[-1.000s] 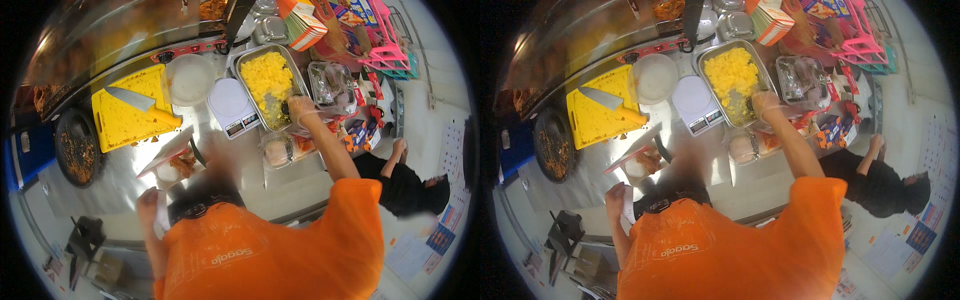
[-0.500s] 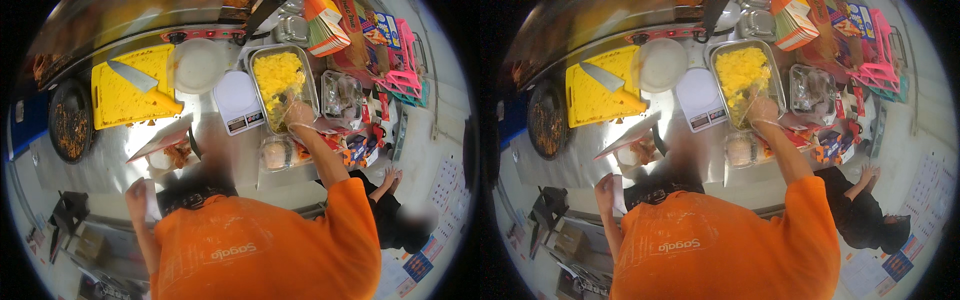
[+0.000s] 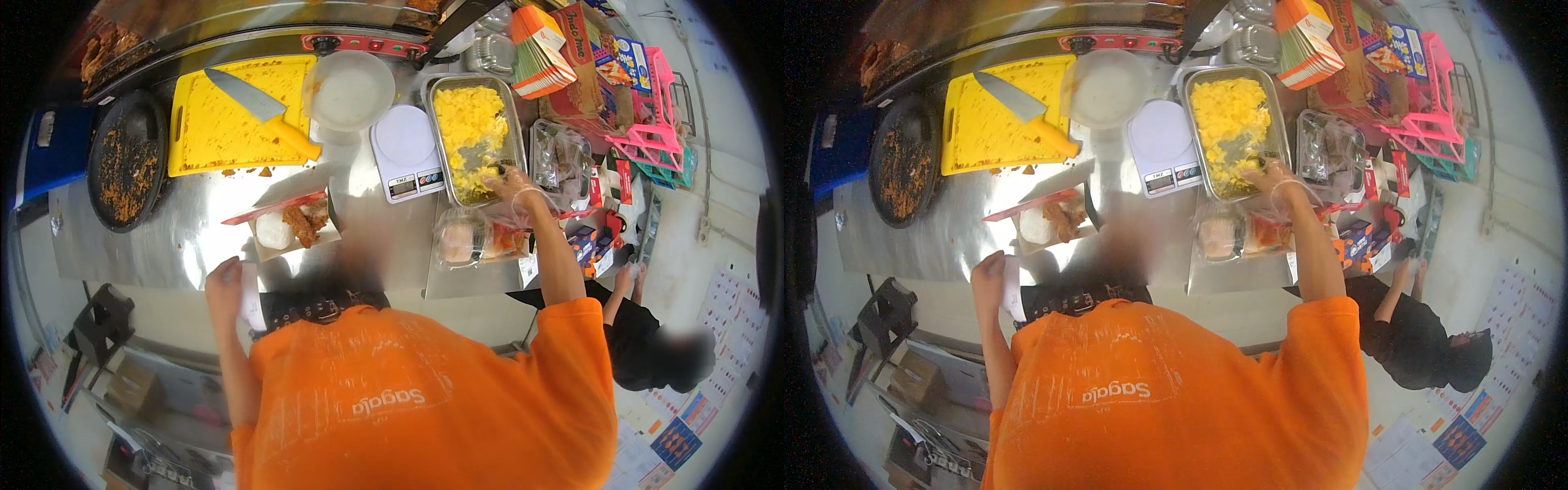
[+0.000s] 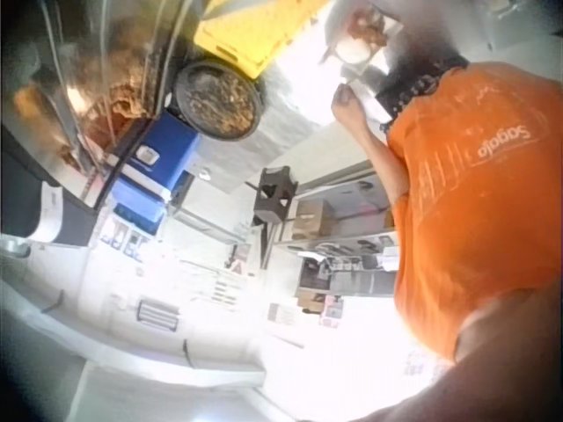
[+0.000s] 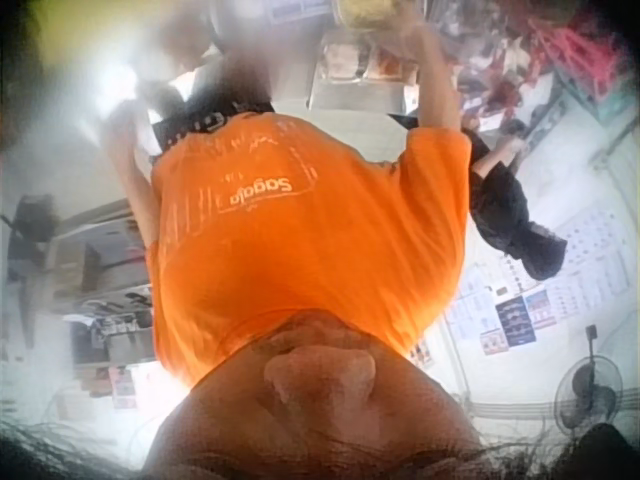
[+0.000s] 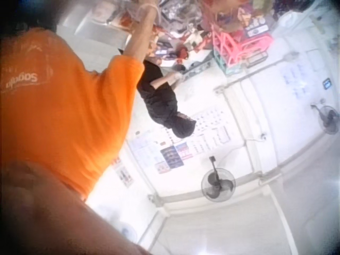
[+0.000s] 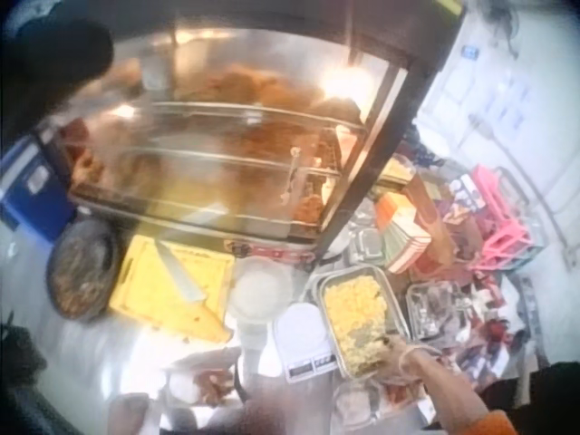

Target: The person assembles food orders by retrieving buns from a cooler, placing them into paper containers, adding fried chicken pieces, and including side items and condiments. The person repeatedly checks a printed order slip and packs multiple orders into paper bags.

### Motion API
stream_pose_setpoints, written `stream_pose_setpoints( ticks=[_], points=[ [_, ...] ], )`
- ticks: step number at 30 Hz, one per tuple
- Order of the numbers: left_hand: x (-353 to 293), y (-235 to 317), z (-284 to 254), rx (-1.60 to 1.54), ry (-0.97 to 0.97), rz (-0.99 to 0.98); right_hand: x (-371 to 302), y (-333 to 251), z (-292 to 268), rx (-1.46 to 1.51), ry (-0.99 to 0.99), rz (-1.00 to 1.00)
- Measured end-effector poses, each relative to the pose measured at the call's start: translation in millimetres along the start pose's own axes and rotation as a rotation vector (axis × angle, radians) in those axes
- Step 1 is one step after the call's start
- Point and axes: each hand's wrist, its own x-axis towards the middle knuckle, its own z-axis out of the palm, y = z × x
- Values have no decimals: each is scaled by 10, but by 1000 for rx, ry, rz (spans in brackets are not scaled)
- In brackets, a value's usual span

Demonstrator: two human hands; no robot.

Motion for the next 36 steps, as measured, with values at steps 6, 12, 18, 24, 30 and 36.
stream_pose_setpoints(
  ticks=[6, 12, 18, 24, 30, 36],
  points=[
    [388, 266, 296, 246, -139, -58, -47, 209, -134, 14, 167, 81],
    [621, -6, 485, 296, -139, 88, 212, 1062, -74, -193, 387, -26],
    [763, -164, 364, 250, -174, 104, -540, 316, -484, 654, 99, 168],
    [919, -22, 270, 283, -230, 8, -1439, -2068, 1503, 1073, -246, 70],
    [999, 280, -36, 305, -463, -30, -818, -3618, 3116, 886, 421, -316],
    [1141, -300, 319, 20, -365, 197, -1373, -4259, 2912, 366, 614, -313]
  ],
)
